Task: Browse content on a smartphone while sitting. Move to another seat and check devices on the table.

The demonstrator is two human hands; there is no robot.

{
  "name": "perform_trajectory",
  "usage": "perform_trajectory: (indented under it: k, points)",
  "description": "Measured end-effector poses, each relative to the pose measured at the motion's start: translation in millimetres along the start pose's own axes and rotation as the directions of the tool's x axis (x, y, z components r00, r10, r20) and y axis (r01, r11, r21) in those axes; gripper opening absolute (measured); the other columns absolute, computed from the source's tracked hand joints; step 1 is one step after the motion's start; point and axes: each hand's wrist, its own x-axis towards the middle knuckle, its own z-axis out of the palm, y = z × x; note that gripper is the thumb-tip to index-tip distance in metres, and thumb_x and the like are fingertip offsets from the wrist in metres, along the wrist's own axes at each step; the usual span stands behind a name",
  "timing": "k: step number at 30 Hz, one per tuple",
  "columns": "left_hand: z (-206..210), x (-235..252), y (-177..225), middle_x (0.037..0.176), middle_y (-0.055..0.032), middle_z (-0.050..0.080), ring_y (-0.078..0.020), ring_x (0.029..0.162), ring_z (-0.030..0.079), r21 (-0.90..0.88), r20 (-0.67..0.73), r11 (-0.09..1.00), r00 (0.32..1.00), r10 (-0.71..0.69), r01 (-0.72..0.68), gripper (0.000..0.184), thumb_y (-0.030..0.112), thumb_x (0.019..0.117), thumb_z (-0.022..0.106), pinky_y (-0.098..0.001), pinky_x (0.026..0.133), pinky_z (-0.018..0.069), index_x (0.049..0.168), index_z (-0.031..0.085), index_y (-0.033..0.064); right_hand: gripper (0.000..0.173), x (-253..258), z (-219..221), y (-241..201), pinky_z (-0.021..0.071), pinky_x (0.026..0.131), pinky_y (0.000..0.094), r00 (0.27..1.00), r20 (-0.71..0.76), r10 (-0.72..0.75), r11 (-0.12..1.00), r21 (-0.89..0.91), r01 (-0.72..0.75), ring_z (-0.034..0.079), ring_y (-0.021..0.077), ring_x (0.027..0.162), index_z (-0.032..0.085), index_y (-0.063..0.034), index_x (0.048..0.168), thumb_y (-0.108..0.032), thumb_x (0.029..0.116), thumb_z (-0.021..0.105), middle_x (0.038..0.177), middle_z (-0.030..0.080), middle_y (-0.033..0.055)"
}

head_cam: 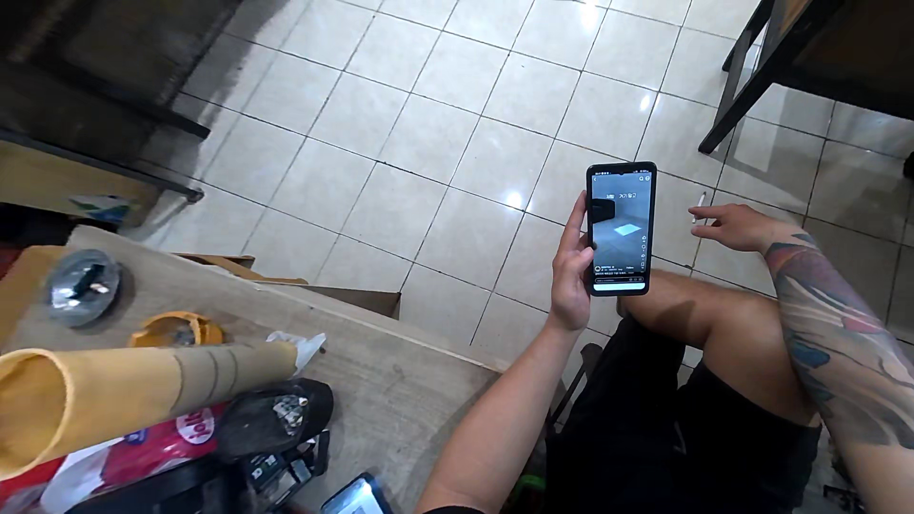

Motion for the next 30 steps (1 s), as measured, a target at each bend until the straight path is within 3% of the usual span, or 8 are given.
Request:
perform_trajectory:
  k: [4,10,12,15,18,20,30]
  points:
    - [1.0,-0.8,1.5,0.145,-0.0128,0.054,-0.0233,0.111,0.066,0.014,-0.02,1.0,1.0,-0.018,0.019,0.069,0.032,0.0993,0.039,-0.0437,0.086,0.0592,0.164,0.016,0.0302,0.055,1.9,1.8,-2.2,0.0492,0.103,0.0593,0.999,0.01,-0.041,0.999,-0.006,0.041,0.066,0.0375,0.118,0.049,-0.0121,0.154,-0.036,0.105,0.059,0.146,0.059,0.0155]
    - [9.5,3.6,7.6,0.137,-0.0168,0.058,-0.0251,0.107,0.067,0.074,-0.07,0.997,0.998,-0.006,0.011,0.083,-0.006,0.0932,0.049,-0.0426,0.086,0.0601,0.164,0.019,0.0244,0.055,-0.2,-0.4,-3.8,0.0485,0.103,0.0598,0.999,0.02,-0.031,0.999,-0.019,0.032,0.066,0.0385,0.117,0.048,-0.0108,0.153,-0.036,0.1055,0.058,0.144,0.059,0.017]
    - [10.9,3.4,7.5,0.133,-0.0168,0.061,-0.0253,0.105,0.069,0.113,-0.098,0.993,0.995,-0.012,0.023,0.074,-0.001,0.1007,0.049,-0.0424,0.085,0.0608,0.164,0.021,0.0257,0.055,-0.9,-0.9,-3.5,0.048,0.103,0.0601,0.999,0.024,-0.024,1.0,-0.013,0.024,0.065,0.0388,0.117,0.048,-0.0106,0.154,-0.036,0.1056,0.058,0.144,0.059,0.0176]
    - [9.6,3.5,5.5,0.131,-0.0148,0.061,-0.0242,0.103,0.068,0.175,-0.124,0.984,0.992,-0.003,0.025,0.055,0.021,0.1105,0.039,-0.0431,0.083,0.0612,0.163,0.025,0.0276,0.056,-0.3,-0.2,-0.9,0.0483,0.103,0.06,1.0,0.019,-0.019,1.0,-0.011,0.019,0.066,0.0388,0.118,0.048,-0.011,0.154,-0.036,0.1053,0.058,0.145,0.059,0.0171]
    - [7.2,3.5,4.5,0.151,-0.0107,0.049,-0.0257,0.123,0.061,0.151,-0.093,0.989,0.996,0.016,-0.001,0.052,0.03,0.1123,0.03,-0.0473,0.094,0.0578,0.163,0.025,0.0249,0.056,-0.2,0.6,0.2,0.0484,0.104,0.0591,0.999,0.023,-0.024,1.0,0.001,0.024,0.066,0.0381,0.119,0.047,-0.0102,0.154,-0.036,0.1055,0.058,0.147,0.058,0.0165]
    - [6.4,3.8,4.3,0.157,-0.0085,0.043,-0.0266,0.13,0.057,0.136,-0.075,0.991,0.997,0.026,-0.016,0.052,0.033,0.1124,0.027,-0.0495,0.098,0.0564,0.164,0.024,0.0232,0.057,-0.2,1.5,0.1,0.0492,0.104,0.0581,1.0,0.018,-0.014,1.0,0.011,0.013,0.066,0.0365,0.119,0.047,-0.011,0.154,-0.037,0.105,0.059,0.147,0.058,0.0149]
    - [2.8,2.3,2.4,0.152,-0.0114,0.047,-0.0262,0.124,0.06,0.078,-0.032,0.997,0.999,0.001,0.002,0.056,0.039,0.1101,0.025,-0.0479,0.094,0.0576,0.165,0.019,0.0261,0.056,-0.3,0.9,-4.7,0.0479,0.102,0.0615,1.0,0.028,-0.001,1.0,-0.002,0.001,0.066,0.0392,0.117,0.048,-0.0125,0.154,-0.036,0.105,0.059,0.144,0.06,0.0171]
